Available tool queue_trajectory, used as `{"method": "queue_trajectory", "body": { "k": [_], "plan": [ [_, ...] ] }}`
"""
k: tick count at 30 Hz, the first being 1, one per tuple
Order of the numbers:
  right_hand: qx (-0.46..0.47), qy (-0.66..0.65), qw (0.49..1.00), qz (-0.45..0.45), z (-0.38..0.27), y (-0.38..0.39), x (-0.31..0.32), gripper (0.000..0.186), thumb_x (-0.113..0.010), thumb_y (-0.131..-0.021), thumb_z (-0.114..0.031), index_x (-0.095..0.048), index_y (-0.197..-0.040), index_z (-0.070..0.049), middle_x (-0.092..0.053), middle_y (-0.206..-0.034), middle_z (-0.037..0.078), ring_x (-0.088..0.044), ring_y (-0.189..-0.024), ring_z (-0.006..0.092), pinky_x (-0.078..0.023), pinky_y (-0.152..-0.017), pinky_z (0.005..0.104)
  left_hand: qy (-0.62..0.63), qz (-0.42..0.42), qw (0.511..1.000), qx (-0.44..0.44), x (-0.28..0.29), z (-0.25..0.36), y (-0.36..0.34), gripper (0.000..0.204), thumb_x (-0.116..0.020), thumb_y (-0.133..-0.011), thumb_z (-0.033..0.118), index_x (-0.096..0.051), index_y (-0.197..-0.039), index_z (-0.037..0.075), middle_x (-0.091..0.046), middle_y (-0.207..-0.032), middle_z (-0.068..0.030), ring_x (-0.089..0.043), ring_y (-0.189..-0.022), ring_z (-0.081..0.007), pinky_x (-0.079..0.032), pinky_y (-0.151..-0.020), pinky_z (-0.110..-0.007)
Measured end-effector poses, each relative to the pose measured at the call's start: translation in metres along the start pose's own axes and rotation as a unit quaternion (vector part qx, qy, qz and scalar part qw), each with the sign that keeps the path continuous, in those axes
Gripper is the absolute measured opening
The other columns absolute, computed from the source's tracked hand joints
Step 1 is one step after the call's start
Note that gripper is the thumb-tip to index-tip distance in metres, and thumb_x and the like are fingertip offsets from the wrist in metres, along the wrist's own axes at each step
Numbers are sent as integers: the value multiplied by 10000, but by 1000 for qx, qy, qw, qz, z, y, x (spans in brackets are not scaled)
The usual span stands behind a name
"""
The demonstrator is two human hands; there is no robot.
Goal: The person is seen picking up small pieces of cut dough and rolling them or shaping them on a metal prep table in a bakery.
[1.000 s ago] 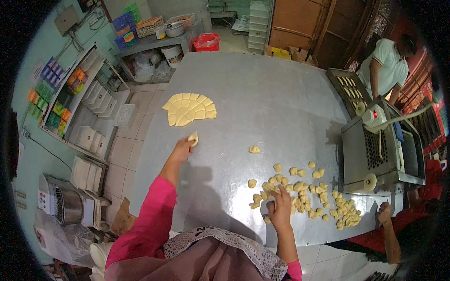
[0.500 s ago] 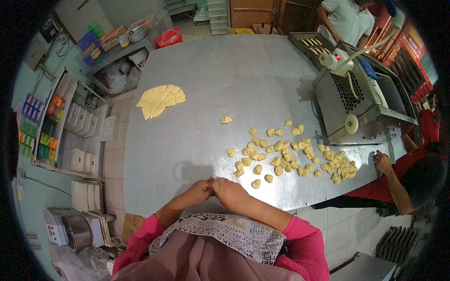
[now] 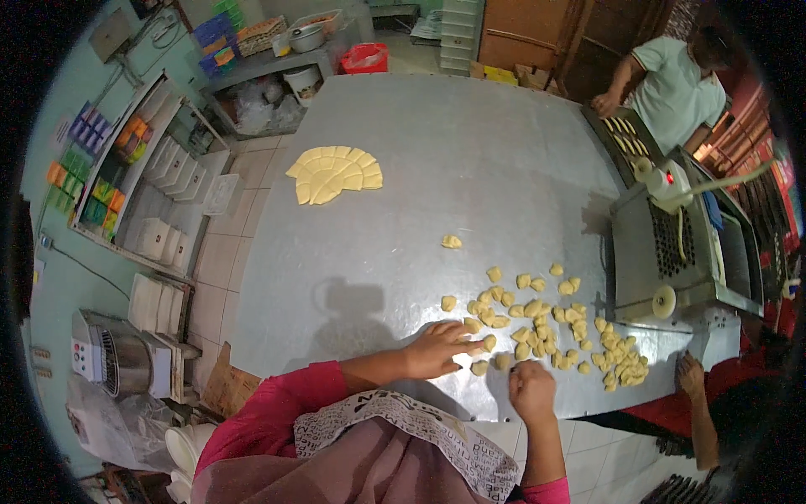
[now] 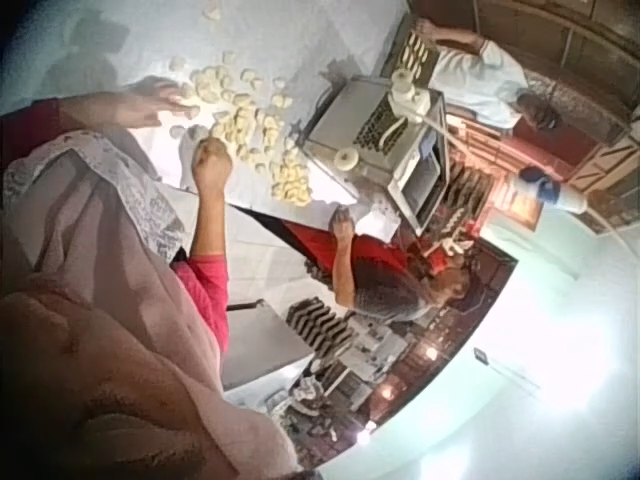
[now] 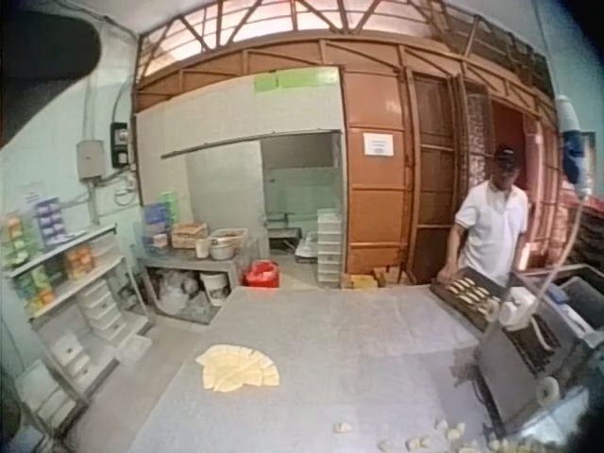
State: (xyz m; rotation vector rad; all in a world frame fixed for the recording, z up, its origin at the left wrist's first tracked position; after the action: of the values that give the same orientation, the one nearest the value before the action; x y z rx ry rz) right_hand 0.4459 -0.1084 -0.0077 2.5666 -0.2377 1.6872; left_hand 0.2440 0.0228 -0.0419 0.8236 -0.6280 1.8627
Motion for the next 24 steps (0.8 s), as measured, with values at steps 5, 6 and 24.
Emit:
{"method": "queue_trajectory", "body": {
  "k": [5,6,24],
  "plan": [
    [-69,129,989,8,30,-20,-10,492,-541,-796,-111,-494,-1282,-47,-313,-1452,181,-210,-1368,409,-101,-1108,573,-7,44,998,41,43,-70,-33,712,-726,-747,234,-403,-1375,144,-299,-1453,-168,-252,-1355,-365,-208,-1093,-516],
    [-61,129,990,7,28,-23,-13,492,-541,-796,-111,-494,-1282,-47,-313,-1452,181,-210,-1368,409,-101,-1108,573,-13,137,990,32,59,-113,-35,704,-736,-740,220,-413,-1356,112,-349,-1423,-175,-301,-1332,-364,-231,-1089,-503],
    [100,-143,984,26,-76,-44,-59,414,-567,-679,54,-607,-1084,-25,-513,-1238,233,-491,-1139,408,-391,-971,466,333,504,681,414,181,-361,105,251,-521,-866,134,-570,-1091,34,-621,-922,-87,-595,-810,-150,-482,-641,-289]
  ]
}}
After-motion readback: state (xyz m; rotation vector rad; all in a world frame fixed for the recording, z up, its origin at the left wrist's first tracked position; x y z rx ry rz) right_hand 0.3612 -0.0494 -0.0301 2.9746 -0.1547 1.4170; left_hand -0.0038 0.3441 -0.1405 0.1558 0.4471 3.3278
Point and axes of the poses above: each hand's wrist, its own y-axis away from the middle knuckle, its own x-axis out of the back of the hand, z = x × y, the point moved 2 cm from there along -y, towards the middle knuckle
